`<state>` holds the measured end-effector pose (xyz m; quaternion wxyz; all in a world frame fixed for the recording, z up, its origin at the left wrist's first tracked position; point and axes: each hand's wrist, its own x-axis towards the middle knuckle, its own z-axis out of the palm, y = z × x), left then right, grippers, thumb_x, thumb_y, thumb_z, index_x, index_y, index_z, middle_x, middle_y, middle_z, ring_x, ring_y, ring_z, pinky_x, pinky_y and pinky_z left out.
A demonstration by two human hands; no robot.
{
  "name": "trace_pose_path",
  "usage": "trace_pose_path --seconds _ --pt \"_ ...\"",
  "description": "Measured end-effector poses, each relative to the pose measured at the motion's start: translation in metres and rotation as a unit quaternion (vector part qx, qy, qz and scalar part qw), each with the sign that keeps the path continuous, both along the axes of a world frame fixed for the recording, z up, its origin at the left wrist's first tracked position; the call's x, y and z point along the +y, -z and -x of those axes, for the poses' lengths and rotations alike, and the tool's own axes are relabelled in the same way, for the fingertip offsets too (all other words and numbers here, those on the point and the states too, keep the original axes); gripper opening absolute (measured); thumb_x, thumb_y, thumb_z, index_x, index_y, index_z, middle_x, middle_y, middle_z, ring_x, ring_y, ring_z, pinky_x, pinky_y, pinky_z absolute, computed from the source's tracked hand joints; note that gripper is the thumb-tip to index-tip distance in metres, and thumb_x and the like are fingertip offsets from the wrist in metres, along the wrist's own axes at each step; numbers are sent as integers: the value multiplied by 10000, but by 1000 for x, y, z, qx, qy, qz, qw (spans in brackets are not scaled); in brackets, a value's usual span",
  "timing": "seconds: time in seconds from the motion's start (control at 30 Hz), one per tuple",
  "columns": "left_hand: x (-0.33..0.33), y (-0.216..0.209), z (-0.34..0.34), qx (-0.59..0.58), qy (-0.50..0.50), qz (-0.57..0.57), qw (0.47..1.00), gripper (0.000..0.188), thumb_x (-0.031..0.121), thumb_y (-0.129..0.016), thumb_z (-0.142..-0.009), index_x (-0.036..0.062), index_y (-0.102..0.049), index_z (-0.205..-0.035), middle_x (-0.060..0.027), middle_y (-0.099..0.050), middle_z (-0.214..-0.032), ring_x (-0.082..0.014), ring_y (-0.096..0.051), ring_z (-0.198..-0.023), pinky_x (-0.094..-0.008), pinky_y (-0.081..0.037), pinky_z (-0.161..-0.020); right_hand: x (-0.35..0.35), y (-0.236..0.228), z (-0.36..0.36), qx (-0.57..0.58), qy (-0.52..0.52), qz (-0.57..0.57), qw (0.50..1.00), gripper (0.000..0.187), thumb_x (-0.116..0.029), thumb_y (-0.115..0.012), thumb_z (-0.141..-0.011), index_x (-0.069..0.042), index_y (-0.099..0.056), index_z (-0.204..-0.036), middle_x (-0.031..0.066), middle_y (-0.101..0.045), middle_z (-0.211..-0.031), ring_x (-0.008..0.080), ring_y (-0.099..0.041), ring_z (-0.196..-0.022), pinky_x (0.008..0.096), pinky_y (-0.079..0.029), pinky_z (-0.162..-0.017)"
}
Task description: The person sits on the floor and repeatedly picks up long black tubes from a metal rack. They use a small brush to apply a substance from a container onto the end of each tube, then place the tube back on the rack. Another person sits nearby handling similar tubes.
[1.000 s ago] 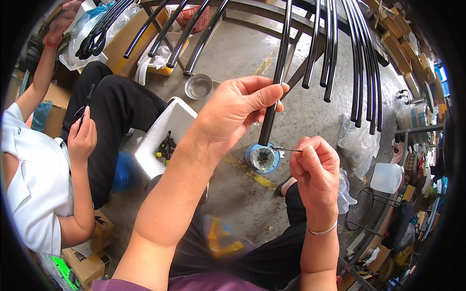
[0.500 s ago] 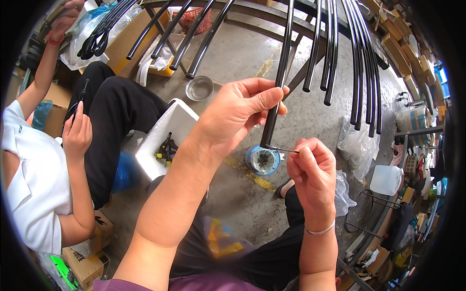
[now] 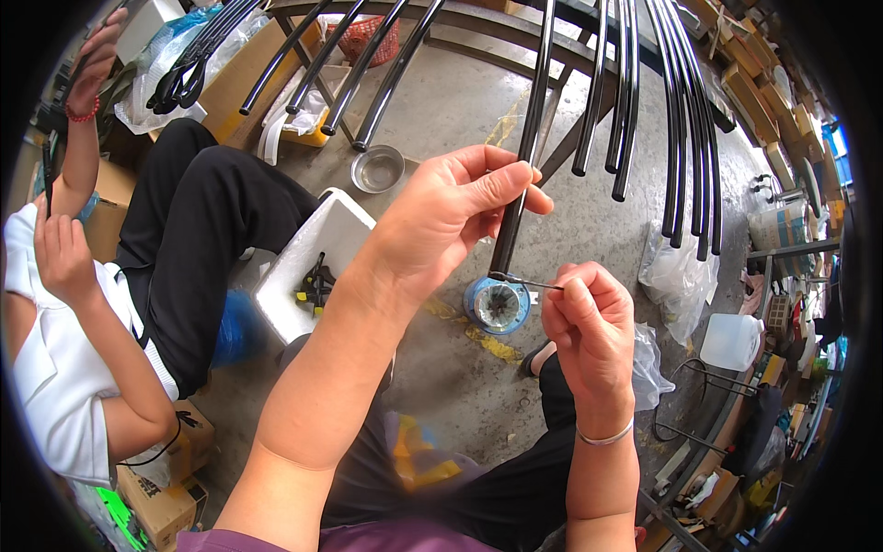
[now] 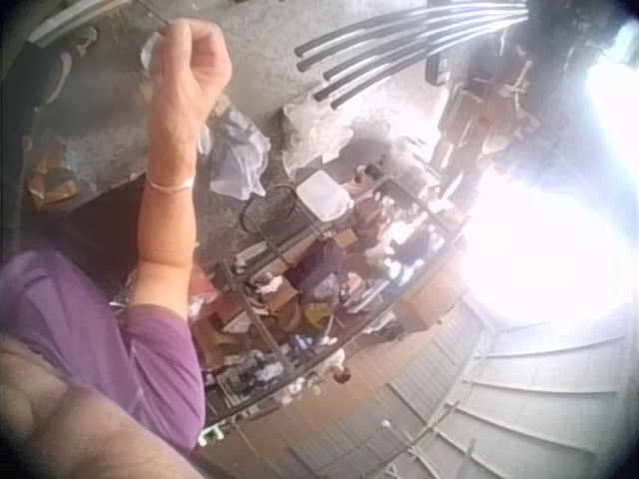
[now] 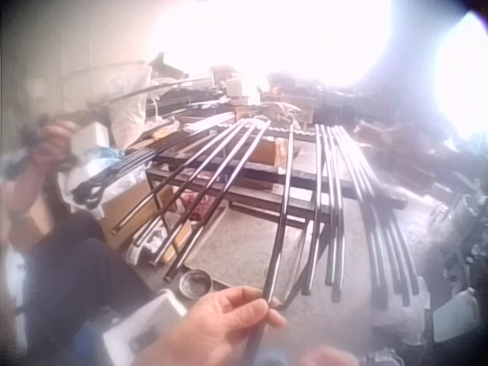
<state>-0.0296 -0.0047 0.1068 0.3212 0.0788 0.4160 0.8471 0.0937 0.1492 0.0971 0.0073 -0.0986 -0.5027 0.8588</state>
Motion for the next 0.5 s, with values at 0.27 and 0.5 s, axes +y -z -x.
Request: trace_pose_path --seconds 0.27,0.5 --pt "-2 -3 0 -7 -7 -4 1000 308 173 -665 -852 -42 -581 -1055 -107 -648 -811 -111 -559 -690 -211 -460 -662 1 0 1 -6 0 6 1000 151 -103 -575 -912 14 -568 -816 1 -523 -709 36 -374 -514 174 -282 -471" --pt "-1 -6 0 2 -15 1 1000 321 187 -662 -856 -47 -585 -1063 -95 -649 -805 -101 -531 -660 -204 -445 -640 -2 0 3 -14 0 1 1000 144 -95 -573 -911 17 -569 -821 0 -524 -701 34 -379 -518 173 -288 -469"
